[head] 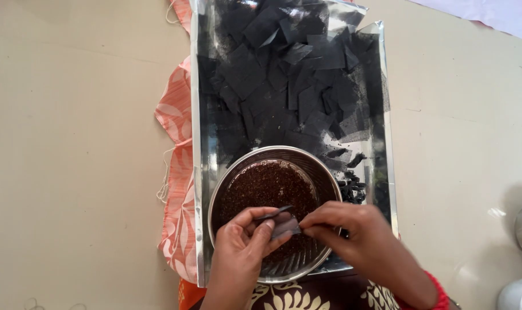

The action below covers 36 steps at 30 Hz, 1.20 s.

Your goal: Rolling small black squares into tubes after applying a paste-like substance.

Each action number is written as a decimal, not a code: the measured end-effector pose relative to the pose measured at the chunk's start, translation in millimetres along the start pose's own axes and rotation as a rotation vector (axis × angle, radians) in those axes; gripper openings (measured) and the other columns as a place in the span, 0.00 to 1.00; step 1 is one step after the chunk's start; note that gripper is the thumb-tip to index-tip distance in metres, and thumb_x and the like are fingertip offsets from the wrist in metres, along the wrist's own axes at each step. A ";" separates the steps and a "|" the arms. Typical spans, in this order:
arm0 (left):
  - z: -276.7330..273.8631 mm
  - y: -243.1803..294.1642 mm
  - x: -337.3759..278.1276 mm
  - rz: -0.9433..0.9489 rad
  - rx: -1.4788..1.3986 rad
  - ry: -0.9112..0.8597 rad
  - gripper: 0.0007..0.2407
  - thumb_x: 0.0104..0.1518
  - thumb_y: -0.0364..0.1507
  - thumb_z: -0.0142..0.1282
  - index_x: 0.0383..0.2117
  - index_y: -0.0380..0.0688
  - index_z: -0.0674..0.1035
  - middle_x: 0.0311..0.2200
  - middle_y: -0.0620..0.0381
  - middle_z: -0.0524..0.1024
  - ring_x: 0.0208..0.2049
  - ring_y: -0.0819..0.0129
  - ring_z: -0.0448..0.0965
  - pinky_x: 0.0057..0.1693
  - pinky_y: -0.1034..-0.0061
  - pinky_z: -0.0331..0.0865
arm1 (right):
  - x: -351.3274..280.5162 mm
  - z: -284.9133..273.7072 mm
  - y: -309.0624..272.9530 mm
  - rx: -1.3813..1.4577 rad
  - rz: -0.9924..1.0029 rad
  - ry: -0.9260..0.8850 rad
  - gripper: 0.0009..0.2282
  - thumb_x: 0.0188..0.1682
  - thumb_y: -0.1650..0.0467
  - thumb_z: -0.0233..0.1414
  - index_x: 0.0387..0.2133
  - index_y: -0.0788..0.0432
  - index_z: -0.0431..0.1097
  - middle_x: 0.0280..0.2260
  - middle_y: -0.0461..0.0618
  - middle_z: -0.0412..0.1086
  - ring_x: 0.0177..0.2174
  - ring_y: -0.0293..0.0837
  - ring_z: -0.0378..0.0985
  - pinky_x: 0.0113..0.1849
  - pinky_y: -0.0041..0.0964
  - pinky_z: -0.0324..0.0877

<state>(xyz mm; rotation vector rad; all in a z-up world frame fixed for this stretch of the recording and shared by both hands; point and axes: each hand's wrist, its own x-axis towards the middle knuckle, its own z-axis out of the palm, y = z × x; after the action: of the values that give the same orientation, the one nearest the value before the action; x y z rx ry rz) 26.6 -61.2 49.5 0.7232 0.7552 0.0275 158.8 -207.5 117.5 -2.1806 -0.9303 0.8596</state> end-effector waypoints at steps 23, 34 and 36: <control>3.4 -15.7 -1.8 0.045 -0.063 -0.193 0.10 0.65 0.22 0.47 0.46 0.29 0.77 0.41 0.52 0.79 0.42 0.74 0.82 0.52 0.76 0.82 | -5.6 11.0 -27.3 -0.178 0.154 0.116 0.11 0.41 0.74 0.60 0.38 0.55 0.82 0.31 0.45 0.84 0.29 0.40 0.84 0.31 0.33 0.80; 3.8 -10.8 -3.2 0.007 -0.023 -0.190 0.11 0.65 0.23 0.46 0.48 0.29 0.77 0.39 0.51 0.80 0.40 0.74 0.82 0.53 0.75 0.83 | -13.3 11.9 -10.9 -0.095 0.116 0.134 0.10 0.45 0.73 0.61 0.40 0.52 0.84 0.36 0.41 0.81 0.34 0.37 0.84 0.29 0.31 0.78; 3.8 -12.5 -2.4 0.014 -0.041 -0.190 0.11 0.65 0.23 0.46 0.48 0.28 0.77 0.40 0.51 0.80 0.41 0.73 0.82 0.53 0.75 0.83 | -10.7 9.4 -22.7 -0.188 0.071 0.179 0.10 0.39 0.75 0.62 0.35 0.56 0.82 0.32 0.45 0.84 0.32 0.39 0.84 0.32 0.32 0.82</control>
<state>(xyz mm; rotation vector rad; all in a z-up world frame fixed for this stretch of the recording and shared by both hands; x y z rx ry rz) 24.3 -73.7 45.3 0.6818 0.5661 -0.0128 137.3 -200.4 131.8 -2.4193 -0.8793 0.6171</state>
